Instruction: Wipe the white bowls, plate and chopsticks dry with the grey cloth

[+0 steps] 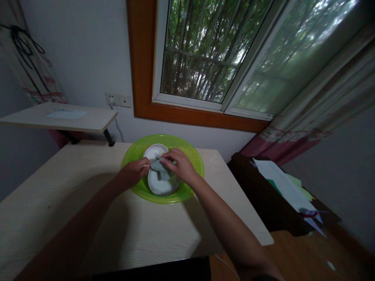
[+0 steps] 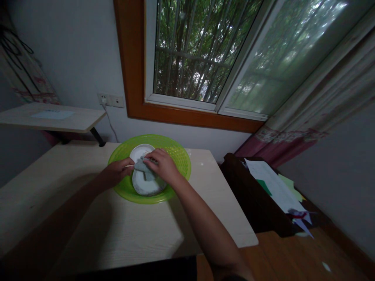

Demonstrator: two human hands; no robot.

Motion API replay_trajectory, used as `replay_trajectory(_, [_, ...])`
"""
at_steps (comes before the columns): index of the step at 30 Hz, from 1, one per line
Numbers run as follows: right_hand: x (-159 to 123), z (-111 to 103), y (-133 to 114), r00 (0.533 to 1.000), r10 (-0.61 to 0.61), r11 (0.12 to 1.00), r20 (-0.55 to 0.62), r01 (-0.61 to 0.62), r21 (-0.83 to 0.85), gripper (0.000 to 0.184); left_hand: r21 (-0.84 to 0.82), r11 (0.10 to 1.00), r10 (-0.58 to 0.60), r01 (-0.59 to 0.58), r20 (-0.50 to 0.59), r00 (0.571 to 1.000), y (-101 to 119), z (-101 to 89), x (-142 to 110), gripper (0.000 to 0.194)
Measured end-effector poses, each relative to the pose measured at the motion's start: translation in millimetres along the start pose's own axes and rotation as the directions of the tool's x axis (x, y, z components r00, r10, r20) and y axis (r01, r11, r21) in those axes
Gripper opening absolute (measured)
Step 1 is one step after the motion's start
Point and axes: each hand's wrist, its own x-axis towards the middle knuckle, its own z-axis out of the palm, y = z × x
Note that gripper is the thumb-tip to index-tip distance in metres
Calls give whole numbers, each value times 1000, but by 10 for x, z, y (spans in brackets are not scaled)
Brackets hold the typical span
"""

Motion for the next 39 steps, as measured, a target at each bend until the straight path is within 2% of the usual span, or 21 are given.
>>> replay_trajectory(5, [4, 217, -1, 988, -24, 1000, 150, 26, -10, 19, 5, 1000, -6, 6, -20, 1000, -8, -2, -8, 20])
replay_trajectory(14, [-52, 207, -22, 976, 87, 996, 198, -89, 3, 36, -59, 998, -7, 8, 20, 1000, 3, -11, 3, 20])
replay_trajectory(18, [-40, 209, -71, 971, 106, 994, 216, -102, -28, 36, -85, 996, -2, 5, 28, 1000, 21, -28, -2, 20])
replay_trajectory(21, [-43, 213, -91, 968, 112, 993, 225, -102, -55, 35, -140, 989, -38, 44, 46, 998, 0, -11, -10, 18])
replay_trajectory(28, [-60, 132, -127, 962, 35, 990, 272, 3, -139, 33, -267, 960, -48, 81, 128, 991, -45, 12, 10, 18])
replay_trajectory(33, [-64, 80, -167, 945, 17, 963, 326, 72, -259, 32, -240, 968, -31, 66, 147, 989, -9, -5, 19, 25])
replay_trajectory(39, [-74, 55, -146, 935, 43, 952, 353, 70, -299, 40, -246, 967, -36, 66, 124, 992, -39, -7, 19, 23])
